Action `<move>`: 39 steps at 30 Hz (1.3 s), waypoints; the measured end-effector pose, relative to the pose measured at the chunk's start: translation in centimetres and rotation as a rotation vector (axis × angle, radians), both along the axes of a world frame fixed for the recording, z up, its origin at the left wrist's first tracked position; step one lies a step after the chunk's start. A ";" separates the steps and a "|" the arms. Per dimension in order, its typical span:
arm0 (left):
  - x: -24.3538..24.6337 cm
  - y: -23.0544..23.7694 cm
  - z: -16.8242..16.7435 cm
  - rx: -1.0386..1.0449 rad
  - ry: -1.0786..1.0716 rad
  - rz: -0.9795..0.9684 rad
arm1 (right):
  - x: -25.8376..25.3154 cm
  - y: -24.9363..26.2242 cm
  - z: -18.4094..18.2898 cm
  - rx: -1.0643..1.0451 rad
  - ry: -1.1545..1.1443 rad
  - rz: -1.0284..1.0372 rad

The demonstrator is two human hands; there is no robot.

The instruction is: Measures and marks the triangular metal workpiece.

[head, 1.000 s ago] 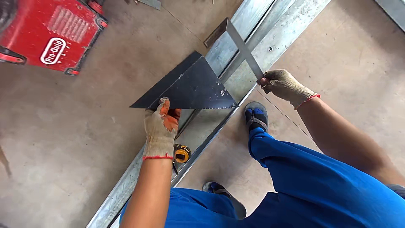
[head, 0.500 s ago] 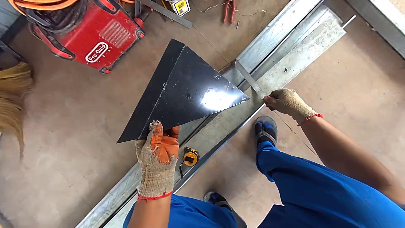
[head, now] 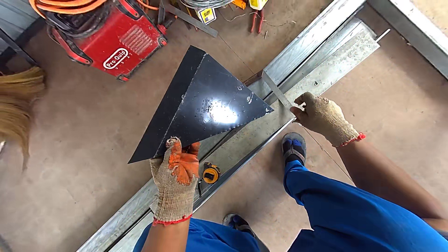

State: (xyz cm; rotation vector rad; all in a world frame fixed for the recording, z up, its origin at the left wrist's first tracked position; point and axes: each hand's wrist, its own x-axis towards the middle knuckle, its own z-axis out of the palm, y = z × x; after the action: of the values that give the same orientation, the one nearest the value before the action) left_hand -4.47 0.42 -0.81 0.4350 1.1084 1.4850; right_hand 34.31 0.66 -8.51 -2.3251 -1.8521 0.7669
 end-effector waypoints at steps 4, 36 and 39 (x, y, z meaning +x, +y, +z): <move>0.0 0.0 0.1 0.016 -0.024 0.021 | -0.3 -0.2 0.9 -0.051 0.279 0.007; -0.5 1.3 -0.1 0.056 -0.089 -0.005 | -1.1 -1.7 -1.0 -0.169 0.404 0.167; -0.4 1.3 -0.1 0.056 -0.084 -0.015 | -1.1 -1.8 -1.0 -0.176 0.400 0.157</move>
State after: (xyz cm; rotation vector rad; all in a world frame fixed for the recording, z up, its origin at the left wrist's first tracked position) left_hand -4.89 1.73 -0.88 0.4155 0.9977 1.5103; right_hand 33.25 -1.12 -9.50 -1.9370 -1.8567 1.3501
